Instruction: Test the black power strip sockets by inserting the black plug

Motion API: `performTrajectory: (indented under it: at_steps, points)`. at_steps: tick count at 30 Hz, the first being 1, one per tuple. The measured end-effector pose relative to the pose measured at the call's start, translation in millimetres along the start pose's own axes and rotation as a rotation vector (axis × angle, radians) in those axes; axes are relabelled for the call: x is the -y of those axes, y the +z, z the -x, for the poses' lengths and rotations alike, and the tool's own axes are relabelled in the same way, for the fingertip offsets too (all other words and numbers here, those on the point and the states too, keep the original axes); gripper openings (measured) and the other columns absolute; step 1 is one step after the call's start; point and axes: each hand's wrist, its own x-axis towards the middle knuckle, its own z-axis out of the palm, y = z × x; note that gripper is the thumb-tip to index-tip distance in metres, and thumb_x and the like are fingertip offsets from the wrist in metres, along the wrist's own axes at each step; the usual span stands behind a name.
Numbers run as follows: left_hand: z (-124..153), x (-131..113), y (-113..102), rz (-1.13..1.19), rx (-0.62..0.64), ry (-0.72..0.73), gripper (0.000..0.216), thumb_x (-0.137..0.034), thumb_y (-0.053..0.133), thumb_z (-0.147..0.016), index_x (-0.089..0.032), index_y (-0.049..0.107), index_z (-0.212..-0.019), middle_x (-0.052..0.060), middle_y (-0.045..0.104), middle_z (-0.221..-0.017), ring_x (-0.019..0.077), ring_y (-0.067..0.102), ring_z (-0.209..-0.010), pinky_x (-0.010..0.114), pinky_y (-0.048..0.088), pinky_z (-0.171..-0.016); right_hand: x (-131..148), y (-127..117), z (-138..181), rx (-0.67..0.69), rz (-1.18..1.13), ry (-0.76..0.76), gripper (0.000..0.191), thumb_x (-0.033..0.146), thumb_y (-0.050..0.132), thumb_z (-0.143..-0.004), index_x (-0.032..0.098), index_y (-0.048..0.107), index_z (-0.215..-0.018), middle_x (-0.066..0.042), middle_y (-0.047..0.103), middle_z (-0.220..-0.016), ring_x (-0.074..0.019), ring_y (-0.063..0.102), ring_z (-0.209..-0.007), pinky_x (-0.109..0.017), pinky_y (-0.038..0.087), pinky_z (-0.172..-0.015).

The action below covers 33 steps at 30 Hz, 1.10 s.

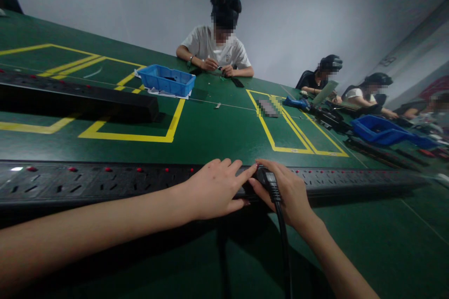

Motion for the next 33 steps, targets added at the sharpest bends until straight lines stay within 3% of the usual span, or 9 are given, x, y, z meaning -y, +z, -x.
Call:
performTrajectory:
  at_steps: [33]
  points:
    - [1.1,-0.4,-0.2,0.003,-0.007,0.005,0.063,-0.05,0.038,-0.081,-0.019,0.024,-0.133,0.012,0.051,-0.115,0.0259,0.051,-0.098,0.038,0.04,-0.077,1.6,-1.4,-0.3,-0.008,0.019,-0.015,0.036,0.038,0.05,-0.081,0.016,0.049,-0.11,-0.009,0.06,-0.102,-0.0211,0.056,-0.093,-0.034,0.044,-0.08]
